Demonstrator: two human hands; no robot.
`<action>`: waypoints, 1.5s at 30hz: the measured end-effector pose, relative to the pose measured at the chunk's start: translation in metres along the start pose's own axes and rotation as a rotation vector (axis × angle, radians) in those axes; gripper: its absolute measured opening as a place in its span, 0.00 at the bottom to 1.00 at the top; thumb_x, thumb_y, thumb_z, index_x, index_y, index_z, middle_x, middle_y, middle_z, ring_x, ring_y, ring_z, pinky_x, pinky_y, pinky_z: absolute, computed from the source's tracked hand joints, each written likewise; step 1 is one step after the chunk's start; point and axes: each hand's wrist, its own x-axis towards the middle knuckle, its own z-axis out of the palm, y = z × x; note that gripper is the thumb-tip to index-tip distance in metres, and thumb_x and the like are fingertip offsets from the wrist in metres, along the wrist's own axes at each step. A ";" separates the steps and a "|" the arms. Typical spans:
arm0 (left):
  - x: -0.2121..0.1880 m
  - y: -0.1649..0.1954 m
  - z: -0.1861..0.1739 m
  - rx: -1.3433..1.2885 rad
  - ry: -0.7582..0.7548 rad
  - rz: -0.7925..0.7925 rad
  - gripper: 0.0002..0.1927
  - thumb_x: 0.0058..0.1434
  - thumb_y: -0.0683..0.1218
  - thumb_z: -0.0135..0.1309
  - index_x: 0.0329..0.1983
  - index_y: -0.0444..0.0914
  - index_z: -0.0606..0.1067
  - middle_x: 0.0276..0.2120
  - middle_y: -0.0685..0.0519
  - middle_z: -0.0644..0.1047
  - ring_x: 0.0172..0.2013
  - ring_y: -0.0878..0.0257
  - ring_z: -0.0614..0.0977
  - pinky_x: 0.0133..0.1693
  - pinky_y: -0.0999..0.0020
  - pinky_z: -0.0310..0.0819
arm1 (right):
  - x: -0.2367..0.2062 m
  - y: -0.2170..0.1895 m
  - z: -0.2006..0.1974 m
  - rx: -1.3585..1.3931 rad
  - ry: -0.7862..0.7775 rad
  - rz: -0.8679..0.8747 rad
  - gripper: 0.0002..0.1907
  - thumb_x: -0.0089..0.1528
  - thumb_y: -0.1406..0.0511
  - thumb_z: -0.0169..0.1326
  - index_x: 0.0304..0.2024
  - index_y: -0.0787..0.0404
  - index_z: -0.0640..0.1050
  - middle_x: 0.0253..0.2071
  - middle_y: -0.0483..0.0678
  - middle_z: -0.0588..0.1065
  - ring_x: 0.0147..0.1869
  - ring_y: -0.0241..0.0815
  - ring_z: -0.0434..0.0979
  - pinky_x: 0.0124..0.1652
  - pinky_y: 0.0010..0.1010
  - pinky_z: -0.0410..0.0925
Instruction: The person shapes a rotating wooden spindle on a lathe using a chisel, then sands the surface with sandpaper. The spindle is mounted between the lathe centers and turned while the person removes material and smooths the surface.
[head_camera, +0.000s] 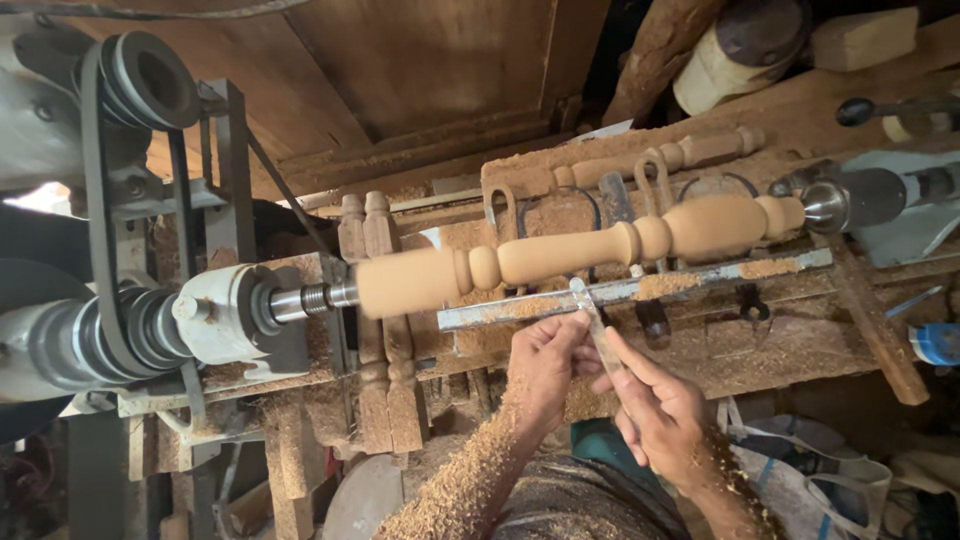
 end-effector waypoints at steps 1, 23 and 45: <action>0.000 0.001 -0.002 -0.033 -0.004 -0.008 0.14 0.69 0.48 0.55 0.38 0.31 0.81 0.28 0.51 0.82 0.25 0.68 0.80 0.29 0.73 0.77 | 0.001 0.002 0.002 0.023 -0.003 -0.007 0.26 0.67 0.66 0.47 0.69 0.54 0.70 0.38 0.52 0.79 0.16 0.29 0.63 0.12 0.21 0.58; 0.002 0.014 0.019 -0.001 0.043 -0.093 0.17 0.67 0.51 0.57 0.31 0.32 0.80 0.23 0.49 0.81 0.21 0.66 0.79 0.25 0.74 0.74 | 0.005 0.003 0.008 0.124 0.113 0.070 0.26 0.67 0.66 0.46 0.69 0.52 0.69 0.37 0.50 0.78 0.18 0.30 0.63 0.12 0.23 0.58; 0.004 0.013 0.040 0.041 0.068 -0.154 0.19 0.67 0.53 0.57 0.32 0.32 0.80 0.23 0.50 0.80 0.21 0.66 0.79 0.24 0.73 0.76 | 0.004 0.003 0.006 0.140 0.200 0.058 0.26 0.68 0.65 0.46 0.70 0.49 0.70 0.33 0.49 0.76 0.17 0.30 0.62 0.13 0.23 0.58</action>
